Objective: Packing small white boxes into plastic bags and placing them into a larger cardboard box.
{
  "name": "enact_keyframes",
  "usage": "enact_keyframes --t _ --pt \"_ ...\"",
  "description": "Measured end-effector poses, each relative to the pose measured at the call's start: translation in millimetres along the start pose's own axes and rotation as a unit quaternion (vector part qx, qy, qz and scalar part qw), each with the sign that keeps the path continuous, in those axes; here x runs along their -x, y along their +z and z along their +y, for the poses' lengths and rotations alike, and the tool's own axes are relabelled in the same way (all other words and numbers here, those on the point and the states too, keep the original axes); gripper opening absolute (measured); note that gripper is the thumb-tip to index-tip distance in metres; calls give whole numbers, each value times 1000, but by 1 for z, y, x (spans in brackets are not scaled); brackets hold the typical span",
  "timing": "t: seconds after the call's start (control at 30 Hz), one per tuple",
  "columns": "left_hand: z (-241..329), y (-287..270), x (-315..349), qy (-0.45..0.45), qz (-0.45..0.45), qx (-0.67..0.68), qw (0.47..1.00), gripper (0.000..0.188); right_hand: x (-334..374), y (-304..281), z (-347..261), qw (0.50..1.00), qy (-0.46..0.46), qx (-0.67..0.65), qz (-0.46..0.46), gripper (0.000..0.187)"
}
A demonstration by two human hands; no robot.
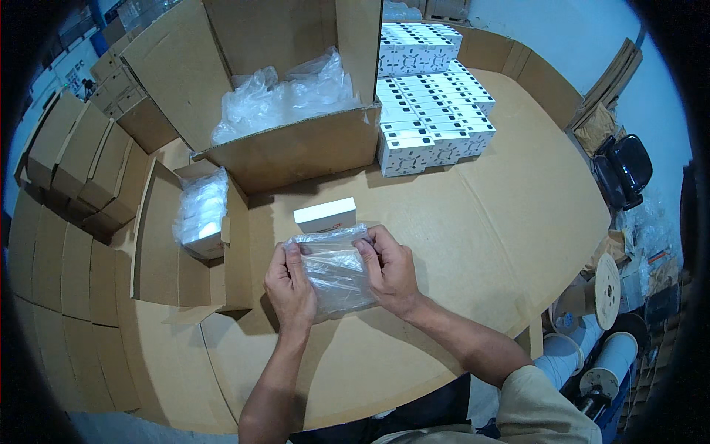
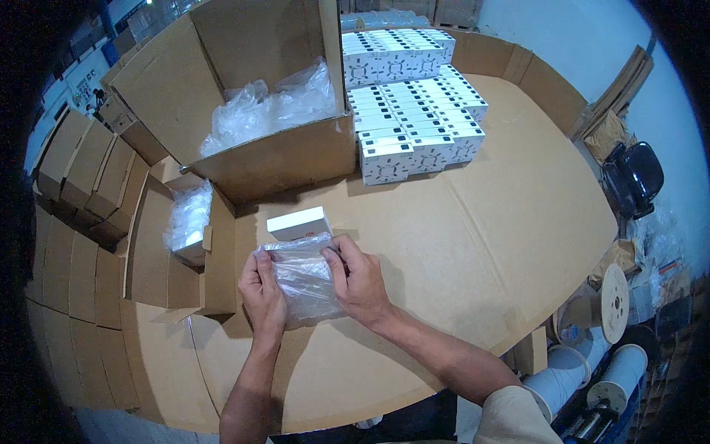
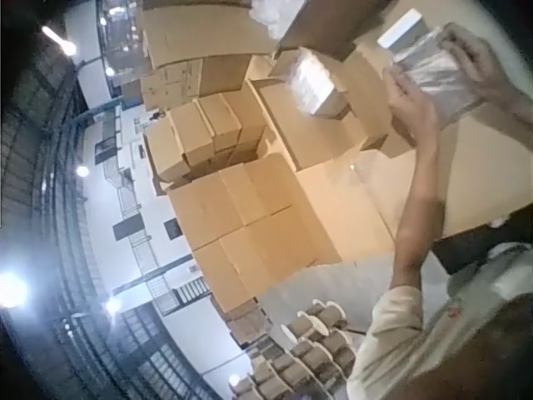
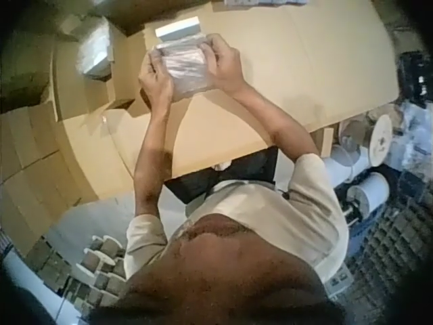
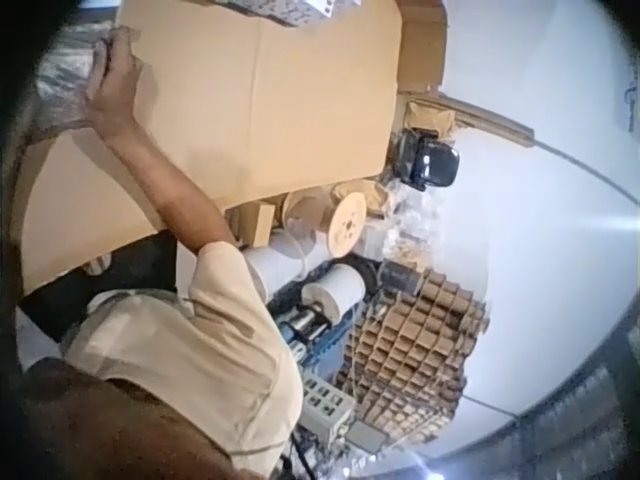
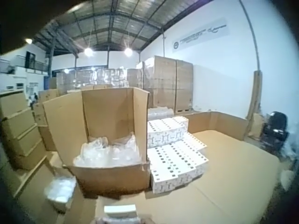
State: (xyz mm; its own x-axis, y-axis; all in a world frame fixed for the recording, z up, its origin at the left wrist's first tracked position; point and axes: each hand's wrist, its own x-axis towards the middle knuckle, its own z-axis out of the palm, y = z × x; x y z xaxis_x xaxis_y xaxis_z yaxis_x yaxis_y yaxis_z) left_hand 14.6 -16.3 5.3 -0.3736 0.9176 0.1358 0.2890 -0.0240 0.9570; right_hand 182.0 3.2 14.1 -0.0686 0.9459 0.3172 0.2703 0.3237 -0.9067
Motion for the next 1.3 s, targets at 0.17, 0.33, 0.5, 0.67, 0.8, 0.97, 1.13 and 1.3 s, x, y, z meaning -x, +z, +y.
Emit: enact_keyframes --t 0.17,0.33,0.5,0.67,0.8,0.97,1.13,1.3 --pt "-1 2 -1 80 21 47 995 31 -4 -9 2 998 24 -47 -30 12" --pt "-2 -2 2 46 -41 49 997 26 -11 -18 11 976 88 -195 -43 15" --pt "-4 3 2 95 -13 41 995 27 -14 -21 18 900 144 -408 -57 16" --pt "-1 6 4 83 -1 35 996 27 -11 -9 0 895 128 -428 -24 15" --pt "-7 2 -2 115 11 33 993 28 0 -1 9 981 121 -142 -57 22" --pt "-2 -5 -11 29 11 106 994 22 -1 3 9 997 50 -62 -4 28" --pt "-3 -25 -8 182 34 2 983 21 -5 -7 18 992 68 -106 21 29" --pt "27 -36 -7 478 12 -304 824 46 -8 -15 23 968 131 -211 -36 27"
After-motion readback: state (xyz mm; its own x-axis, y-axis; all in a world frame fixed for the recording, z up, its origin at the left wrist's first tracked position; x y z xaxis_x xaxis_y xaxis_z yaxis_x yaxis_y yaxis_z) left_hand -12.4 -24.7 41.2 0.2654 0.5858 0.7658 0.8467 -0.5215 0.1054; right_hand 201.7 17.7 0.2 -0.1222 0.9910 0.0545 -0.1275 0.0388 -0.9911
